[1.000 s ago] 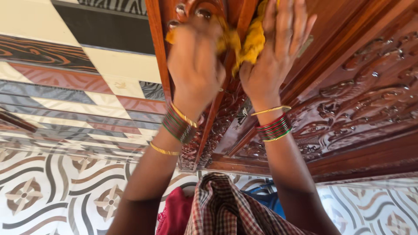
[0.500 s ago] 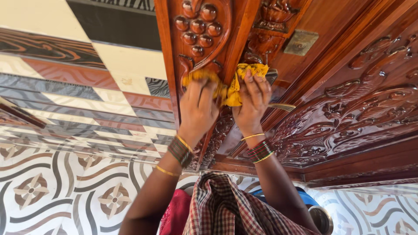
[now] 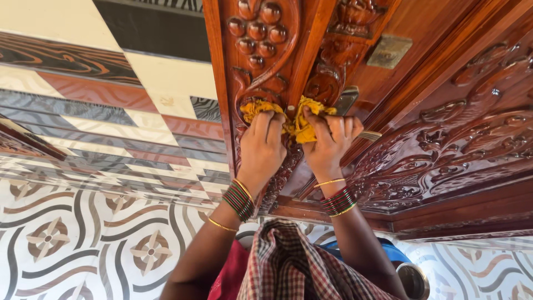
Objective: The person wipes the surface of a carved wooden door using a yellow cloth. They systematically clean the intricate carvings and the door handle area, moving the cloth back and forth to remove dust or dirt from the woodwork.
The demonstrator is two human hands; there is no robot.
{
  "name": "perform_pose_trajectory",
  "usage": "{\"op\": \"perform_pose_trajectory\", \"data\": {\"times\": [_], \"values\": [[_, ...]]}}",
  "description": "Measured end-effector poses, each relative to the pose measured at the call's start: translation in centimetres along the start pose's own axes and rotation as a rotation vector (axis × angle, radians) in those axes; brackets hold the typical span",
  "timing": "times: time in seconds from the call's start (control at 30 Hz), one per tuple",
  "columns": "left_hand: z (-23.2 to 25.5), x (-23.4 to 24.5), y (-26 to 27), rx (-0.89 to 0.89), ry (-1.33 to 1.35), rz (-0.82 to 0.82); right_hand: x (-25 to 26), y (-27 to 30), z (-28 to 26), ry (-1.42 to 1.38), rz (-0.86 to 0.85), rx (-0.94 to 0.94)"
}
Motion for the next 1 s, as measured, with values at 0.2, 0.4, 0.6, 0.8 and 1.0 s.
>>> {"op": "perform_pose_trajectory", "data": {"times": [0.2, 0.4, 0.6, 0.8, 1.0], "values": [[0.2, 1.6, -7.1, -0.113, -0.027, 0.193, 0.1, -0.5, -0.3, -0.082, 0.032, -0.06], [0.6, 1.8, -6.4, -0.112, -0.045, 0.123, -0.7, -0.9, -0.4, -0.103, 0.038, -0.105], [-1.5, 1.6, 0.7, -0.037, -0.021, -0.043, -0.4, -0.8, -0.7, -0.121, 0.0, -0.136], [-1.1, 2.7, -3.6, -0.175, 0.027, 0.077, -0.4, -2.2, -0.3, -0.148, 0.109, -0.162], [-1.3, 2.8, -7.3, -0.103, 0.071, 0.174, -1.6, -5.9, -0.5, 0.043, 0.217, -0.03]]}}
Point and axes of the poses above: each hand's wrist, its own y-axis away from the middle knuckle, its own x-axis out of the back of the hand, z = x × y, the point moved 4 cm from there along -y, towards the middle knuckle, and after that the axes turned 1 degree about z, right-handed, at the moved point
